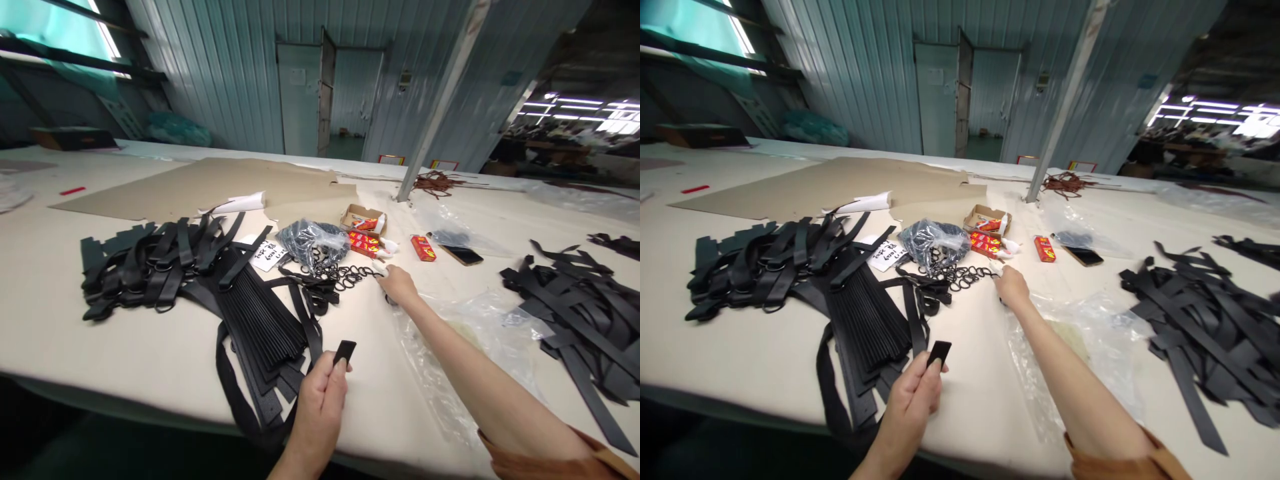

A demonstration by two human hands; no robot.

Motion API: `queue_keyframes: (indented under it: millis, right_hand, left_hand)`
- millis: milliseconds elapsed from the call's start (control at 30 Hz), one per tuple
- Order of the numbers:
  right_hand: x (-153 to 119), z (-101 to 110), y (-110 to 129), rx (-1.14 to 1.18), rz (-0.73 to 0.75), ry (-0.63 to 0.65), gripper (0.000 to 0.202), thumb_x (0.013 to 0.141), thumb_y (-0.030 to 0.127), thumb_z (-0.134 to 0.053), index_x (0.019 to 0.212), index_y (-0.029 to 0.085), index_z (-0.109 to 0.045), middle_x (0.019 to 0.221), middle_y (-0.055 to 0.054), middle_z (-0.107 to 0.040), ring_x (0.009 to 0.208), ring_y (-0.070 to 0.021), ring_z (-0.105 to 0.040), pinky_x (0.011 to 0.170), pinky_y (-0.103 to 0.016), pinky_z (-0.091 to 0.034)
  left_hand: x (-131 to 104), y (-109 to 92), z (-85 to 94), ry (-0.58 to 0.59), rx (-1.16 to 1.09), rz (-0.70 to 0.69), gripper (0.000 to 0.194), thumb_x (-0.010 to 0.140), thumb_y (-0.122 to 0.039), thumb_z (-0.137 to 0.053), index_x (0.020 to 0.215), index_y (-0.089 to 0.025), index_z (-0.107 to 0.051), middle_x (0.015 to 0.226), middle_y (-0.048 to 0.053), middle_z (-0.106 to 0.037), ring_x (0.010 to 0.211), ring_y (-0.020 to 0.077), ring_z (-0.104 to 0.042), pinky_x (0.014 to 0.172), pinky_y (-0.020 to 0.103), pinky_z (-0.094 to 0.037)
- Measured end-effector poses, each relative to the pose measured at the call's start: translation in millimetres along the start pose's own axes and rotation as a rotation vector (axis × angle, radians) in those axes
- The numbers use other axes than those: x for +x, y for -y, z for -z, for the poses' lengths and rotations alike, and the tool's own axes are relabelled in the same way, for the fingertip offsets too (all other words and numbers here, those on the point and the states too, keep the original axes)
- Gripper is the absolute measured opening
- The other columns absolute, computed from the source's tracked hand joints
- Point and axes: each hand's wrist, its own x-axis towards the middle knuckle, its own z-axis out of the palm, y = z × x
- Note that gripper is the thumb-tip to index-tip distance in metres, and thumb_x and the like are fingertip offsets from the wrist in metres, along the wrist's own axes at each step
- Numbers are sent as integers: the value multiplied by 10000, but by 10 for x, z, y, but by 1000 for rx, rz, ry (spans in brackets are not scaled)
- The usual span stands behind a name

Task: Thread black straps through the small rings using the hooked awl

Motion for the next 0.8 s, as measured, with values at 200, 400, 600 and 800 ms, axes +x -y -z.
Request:
queue_keyframes:
  millis: [200, 400, 600, 800]
  right_hand:
    - [104, 46, -38, 41, -24, 61, 273, 880, 297, -551, 1107, 146, -546, 1094, -75, -575, 923, -200, -589, 776, -390, -506]
    - [58, 105, 6, 162, 64, 64, 260, 880, 298, -551, 1087, 142, -554, 1072, -69, -580, 900, -193, -591, 764, -382, -506]
    - [-572, 271, 246, 409, 285, 109, 181, 845, 315, -538, 895, 144, -571, 736, 0, -582, 653, -148, -573, 548, -248, -462]
    - [-1616, 198, 259, 626, 466, 313, 126, 809, 297, -486, 748, 190, -506, 597, 45, -527, 506, -113, -528, 444, -196, -435]
  left_hand:
    - [-27, -15, 13, 45, -19, 14, 289, 907, -427, -377, 811, -184, -499, 569, -67, -296, 514, 102, -288, 482, 224, -241]
    - [19, -45, 0, 58, -107, 59, 323, 881, -475, -410, 799, -177, -502, 518, -81, -294, 470, 90, -264, 445, 214, -206]
    - [65, -89, -18, 59, -182, 101, 347, 870, -515, -384, 796, -188, -475, 445, -110, -261, 390, 75, -213, 389, 202, -177]
    - [36, -145, -2, 61, -108, 49, 351, 857, -500, -431, 777, -171, -520, 429, -99, -302, 377, 72, -251, 391, 204, -200]
